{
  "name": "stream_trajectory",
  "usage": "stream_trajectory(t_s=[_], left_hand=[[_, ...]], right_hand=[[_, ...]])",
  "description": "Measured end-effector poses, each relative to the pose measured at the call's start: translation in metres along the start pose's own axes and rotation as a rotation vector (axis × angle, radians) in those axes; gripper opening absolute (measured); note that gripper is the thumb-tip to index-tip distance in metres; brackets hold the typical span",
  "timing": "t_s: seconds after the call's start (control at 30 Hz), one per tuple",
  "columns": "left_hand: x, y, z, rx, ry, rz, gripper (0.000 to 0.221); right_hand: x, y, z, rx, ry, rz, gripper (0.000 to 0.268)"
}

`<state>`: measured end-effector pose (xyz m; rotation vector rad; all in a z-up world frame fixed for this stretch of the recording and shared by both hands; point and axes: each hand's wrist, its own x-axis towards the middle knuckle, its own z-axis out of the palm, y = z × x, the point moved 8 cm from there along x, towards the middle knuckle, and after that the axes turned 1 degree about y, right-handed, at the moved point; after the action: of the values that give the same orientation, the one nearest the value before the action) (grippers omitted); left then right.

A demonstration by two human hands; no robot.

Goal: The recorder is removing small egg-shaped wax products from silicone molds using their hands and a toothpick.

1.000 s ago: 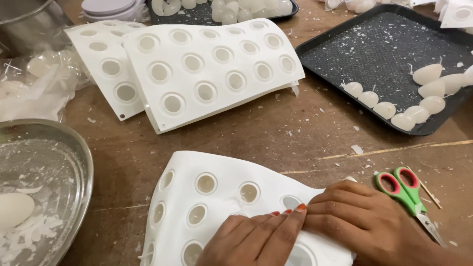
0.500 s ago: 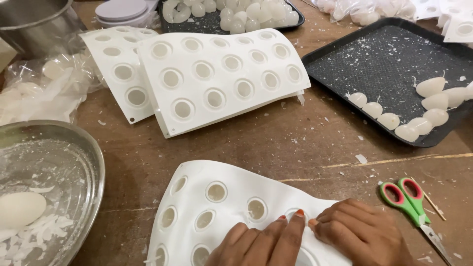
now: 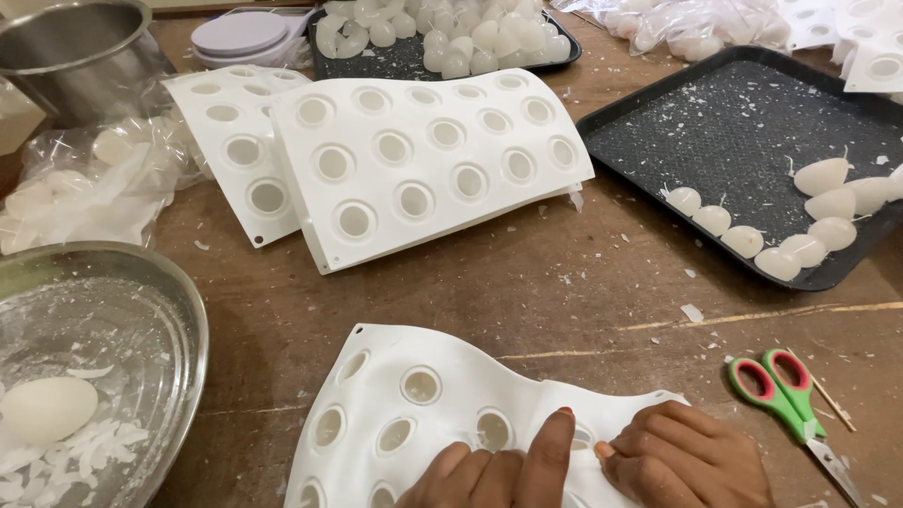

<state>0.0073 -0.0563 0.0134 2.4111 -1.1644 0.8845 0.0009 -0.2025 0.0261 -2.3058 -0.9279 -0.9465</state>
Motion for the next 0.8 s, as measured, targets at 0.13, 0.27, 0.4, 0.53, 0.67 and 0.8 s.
stream_trajectory(t_s=[0.13, 0.27, 0.4, 0.53, 0.67, 0.8], left_hand=[[0.006, -0.001, 0.005, -0.064, -0.112, -0.077, 0.041], [0.011, -0.003, 0.005, -0.074, -0.115, -0.071, 0.043], [0.014, 0.004, 0.0, -0.048, -0.073, 0.022, 0.036], [0.015, 0.005, -0.011, -0.021, 0.08, -0.026, 0.03], [0.02, -0.001, -0.018, -0.018, 0.052, -0.009, 0.03], [0.023, 0.009, -0.03, -0.129, 0.043, 0.047, 0.028]], right_hand=[[0.001, 0.001, -0.002, 0.003, 0.001, 0.014, 0.024], [0.0, 0.002, -0.003, 0.005, -0.025, 0.029, 0.023], [-0.007, 0.009, -0.003, -0.024, -0.086, 0.07, 0.019], [-0.01, 0.017, -0.003, -0.017, -0.101, 0.155, 0.019], [-0.003, 0.015, -0.006, -0.039, -0.135, 0.191, 0.016], [-0.006, 0.019, -0.004, -0.124, -0.247, 0.264, 0.012]])
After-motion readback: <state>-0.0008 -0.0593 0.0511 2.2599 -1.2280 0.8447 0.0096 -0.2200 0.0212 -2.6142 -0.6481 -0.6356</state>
